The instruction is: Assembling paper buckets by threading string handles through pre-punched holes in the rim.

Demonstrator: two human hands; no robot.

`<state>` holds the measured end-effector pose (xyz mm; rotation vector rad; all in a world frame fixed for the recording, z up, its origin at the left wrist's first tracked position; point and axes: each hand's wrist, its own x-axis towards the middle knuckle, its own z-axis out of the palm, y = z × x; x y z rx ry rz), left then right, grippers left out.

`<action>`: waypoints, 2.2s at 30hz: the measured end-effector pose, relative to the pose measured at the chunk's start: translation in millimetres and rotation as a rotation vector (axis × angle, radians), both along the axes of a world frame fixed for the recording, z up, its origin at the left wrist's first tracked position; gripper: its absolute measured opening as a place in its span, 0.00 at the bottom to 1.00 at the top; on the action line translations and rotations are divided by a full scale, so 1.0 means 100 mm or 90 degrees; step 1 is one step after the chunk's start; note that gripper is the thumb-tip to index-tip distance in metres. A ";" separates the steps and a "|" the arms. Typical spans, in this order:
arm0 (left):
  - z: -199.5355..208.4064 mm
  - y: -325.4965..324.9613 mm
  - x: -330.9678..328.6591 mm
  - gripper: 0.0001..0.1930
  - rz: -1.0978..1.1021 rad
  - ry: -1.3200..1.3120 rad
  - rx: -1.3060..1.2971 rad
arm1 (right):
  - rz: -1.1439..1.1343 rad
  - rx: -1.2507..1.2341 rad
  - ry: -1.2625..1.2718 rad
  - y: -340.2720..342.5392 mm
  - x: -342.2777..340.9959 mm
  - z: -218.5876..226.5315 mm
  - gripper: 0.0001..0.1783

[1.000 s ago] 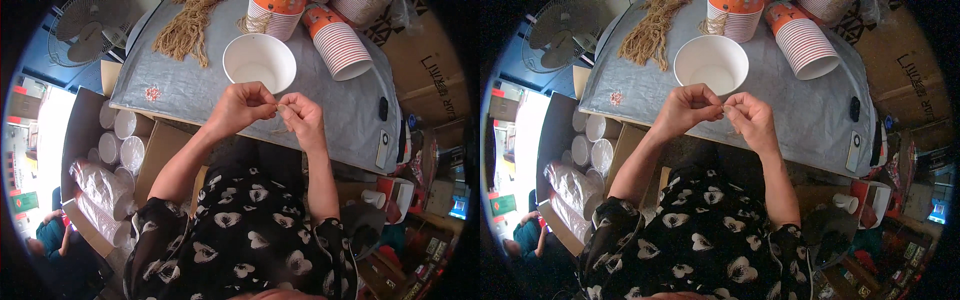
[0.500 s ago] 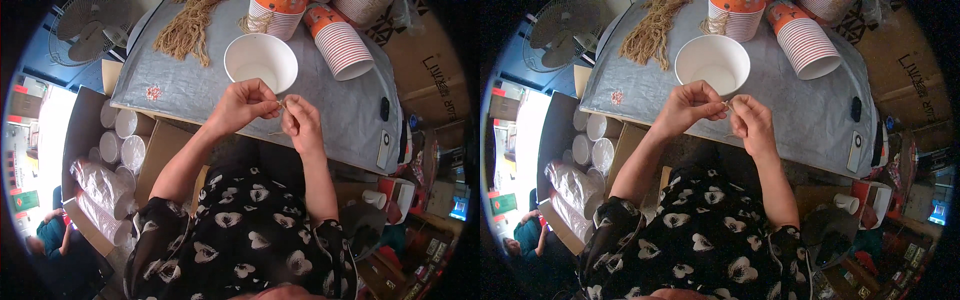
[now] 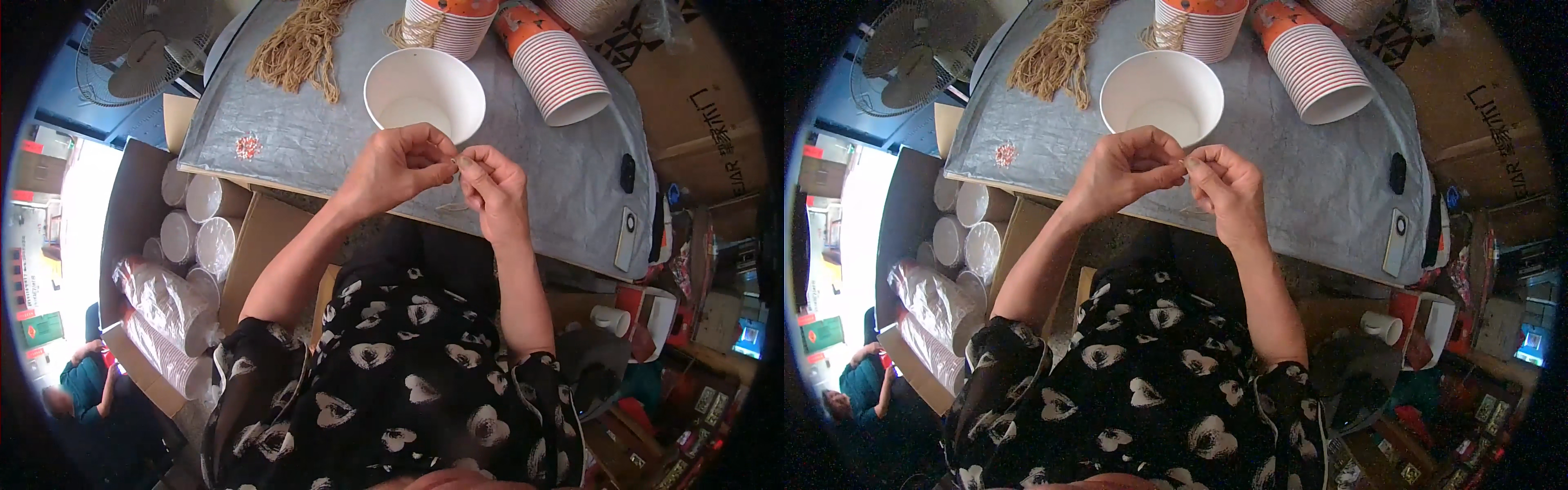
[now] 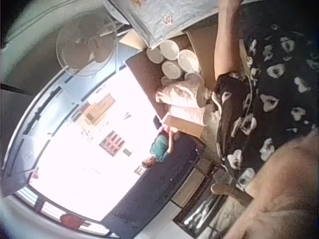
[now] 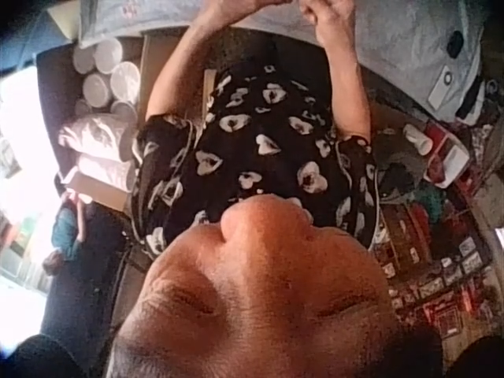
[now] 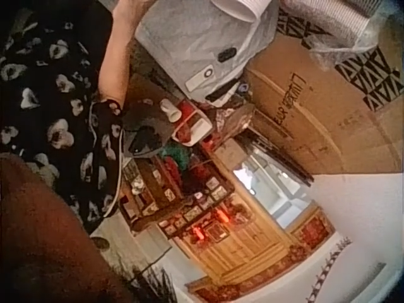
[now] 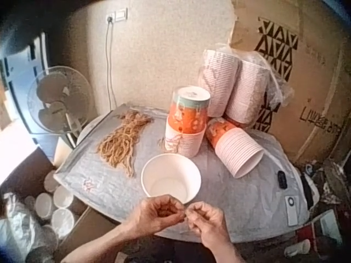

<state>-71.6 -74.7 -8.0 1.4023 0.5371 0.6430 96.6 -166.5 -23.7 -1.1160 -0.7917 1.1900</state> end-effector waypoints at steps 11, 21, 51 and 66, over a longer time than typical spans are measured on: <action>-0.09 0.01 -0.03 0.03 0.050 -0.018 0.057 | -0.009 -0.051 0.139 -0.03 -0.04 -0.05 0.08; -0.03 0.06 -0.06 0.04 -0.011 0.012 0.035 | 0.016 -0.012 -0.121 0.01 0.03 0.08 0.11; -0.02 0.04 -0.03 0.07 -0.018 0.041 0.098 | -0.039 -0.007 0.014 0.02 -0.07 0.03 0.07; -0.03 0.07 -0.05 0.06 -0.029 0.029 0.054 | -0.043 -0.024 0.004 0.02 -0.06 0.07 0.09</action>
